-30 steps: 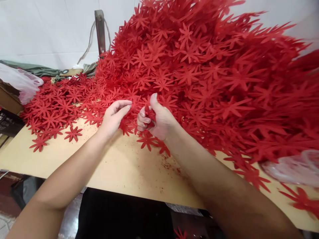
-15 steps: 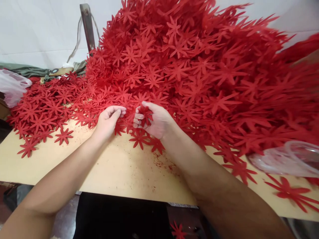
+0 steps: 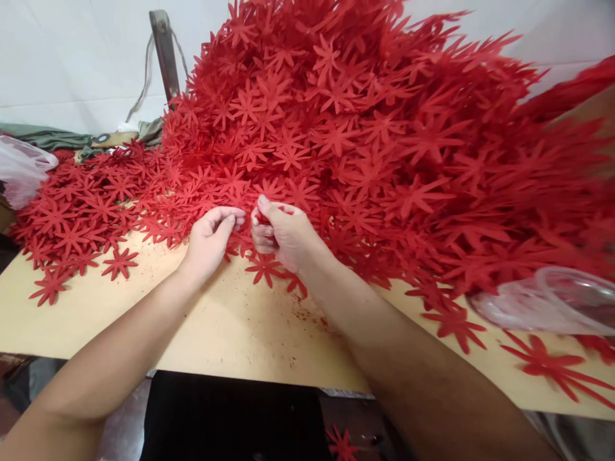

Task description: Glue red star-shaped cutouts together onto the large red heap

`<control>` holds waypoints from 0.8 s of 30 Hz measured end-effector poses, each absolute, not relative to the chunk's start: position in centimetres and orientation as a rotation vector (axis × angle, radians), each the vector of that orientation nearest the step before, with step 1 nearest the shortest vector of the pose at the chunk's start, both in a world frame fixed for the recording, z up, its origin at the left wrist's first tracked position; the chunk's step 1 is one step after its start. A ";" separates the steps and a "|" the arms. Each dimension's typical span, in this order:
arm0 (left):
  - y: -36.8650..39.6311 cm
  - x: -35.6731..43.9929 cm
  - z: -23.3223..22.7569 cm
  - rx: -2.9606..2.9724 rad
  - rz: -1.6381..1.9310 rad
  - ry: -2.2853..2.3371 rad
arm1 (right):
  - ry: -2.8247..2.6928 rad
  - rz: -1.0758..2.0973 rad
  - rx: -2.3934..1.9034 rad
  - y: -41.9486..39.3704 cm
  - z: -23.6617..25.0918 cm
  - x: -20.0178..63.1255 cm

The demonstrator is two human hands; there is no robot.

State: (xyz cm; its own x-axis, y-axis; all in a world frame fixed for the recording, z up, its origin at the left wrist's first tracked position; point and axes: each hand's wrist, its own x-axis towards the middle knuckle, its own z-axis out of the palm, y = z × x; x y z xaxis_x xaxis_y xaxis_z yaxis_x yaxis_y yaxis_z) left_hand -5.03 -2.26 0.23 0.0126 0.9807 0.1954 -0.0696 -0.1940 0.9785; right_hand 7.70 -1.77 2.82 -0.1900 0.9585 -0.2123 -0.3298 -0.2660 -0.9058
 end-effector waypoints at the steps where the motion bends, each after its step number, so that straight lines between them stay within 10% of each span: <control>1: -2.3 -5.0 0.2 1.318 1.370 1.038 | -0.918 1.670 -1.013 -1.7 2.7 7.8; 24: -1.9 -5.2 -0.6 1.503 1.429 1.057 | -0.619 1.579 -0.807 -0.5 2.1 8.9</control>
